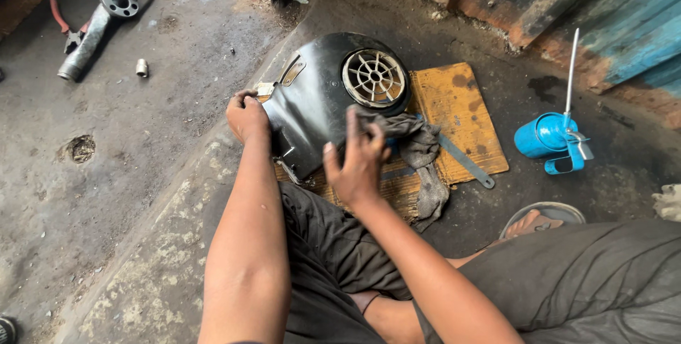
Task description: The person sits on the floor and cleans a metal part using a blue oil can and a rag. They apply oil to the surface and wipe it down repeatedly, turning the object to clean different sides.
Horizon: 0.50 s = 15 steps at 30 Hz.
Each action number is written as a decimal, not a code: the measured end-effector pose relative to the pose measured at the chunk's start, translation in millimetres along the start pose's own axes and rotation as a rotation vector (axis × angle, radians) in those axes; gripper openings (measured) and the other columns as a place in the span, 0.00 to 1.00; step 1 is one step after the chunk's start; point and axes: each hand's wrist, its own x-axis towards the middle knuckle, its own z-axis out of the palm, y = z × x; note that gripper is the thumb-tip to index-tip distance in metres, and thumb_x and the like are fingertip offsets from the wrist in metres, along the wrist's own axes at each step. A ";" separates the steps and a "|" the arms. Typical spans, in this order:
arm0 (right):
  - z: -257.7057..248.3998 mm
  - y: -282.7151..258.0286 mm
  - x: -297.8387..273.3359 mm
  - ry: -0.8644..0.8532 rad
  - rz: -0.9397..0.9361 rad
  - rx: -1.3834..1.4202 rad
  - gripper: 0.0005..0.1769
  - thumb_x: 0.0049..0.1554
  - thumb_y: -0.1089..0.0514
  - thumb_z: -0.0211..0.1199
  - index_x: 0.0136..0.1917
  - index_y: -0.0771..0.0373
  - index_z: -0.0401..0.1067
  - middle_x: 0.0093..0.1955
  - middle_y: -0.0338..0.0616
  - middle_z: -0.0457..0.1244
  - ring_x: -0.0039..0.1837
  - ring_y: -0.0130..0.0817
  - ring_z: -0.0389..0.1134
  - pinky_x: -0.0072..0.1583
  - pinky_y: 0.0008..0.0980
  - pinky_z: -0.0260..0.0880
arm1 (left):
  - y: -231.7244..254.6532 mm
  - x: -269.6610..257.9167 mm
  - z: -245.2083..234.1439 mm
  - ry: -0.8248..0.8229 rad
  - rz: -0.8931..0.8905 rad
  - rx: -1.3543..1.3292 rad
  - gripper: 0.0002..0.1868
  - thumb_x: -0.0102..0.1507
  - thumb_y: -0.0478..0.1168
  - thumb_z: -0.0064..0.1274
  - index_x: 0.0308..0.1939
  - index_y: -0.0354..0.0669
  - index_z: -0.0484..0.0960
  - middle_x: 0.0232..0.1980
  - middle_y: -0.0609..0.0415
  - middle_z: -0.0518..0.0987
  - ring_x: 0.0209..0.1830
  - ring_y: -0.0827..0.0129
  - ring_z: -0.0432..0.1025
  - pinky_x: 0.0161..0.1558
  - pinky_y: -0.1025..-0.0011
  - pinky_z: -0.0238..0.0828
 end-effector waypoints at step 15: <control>-15.6 -11.0 21.6 -0.532 -0.346 -0.593 0.39 0.64 0.35 0.46 0.79 0.57 0.50 0.74 0.42 0.60 0.78 0.47 0.51 0.71 0.68 0.46 | 49.5 34.0 -29.1 -0.790 0.427 0.698 0.23 0.62 0.57 0.49 0.52 0.50 0.88 0.64 0.41 0.71 0.63 0.42 0.65 0.62 0.53 0.61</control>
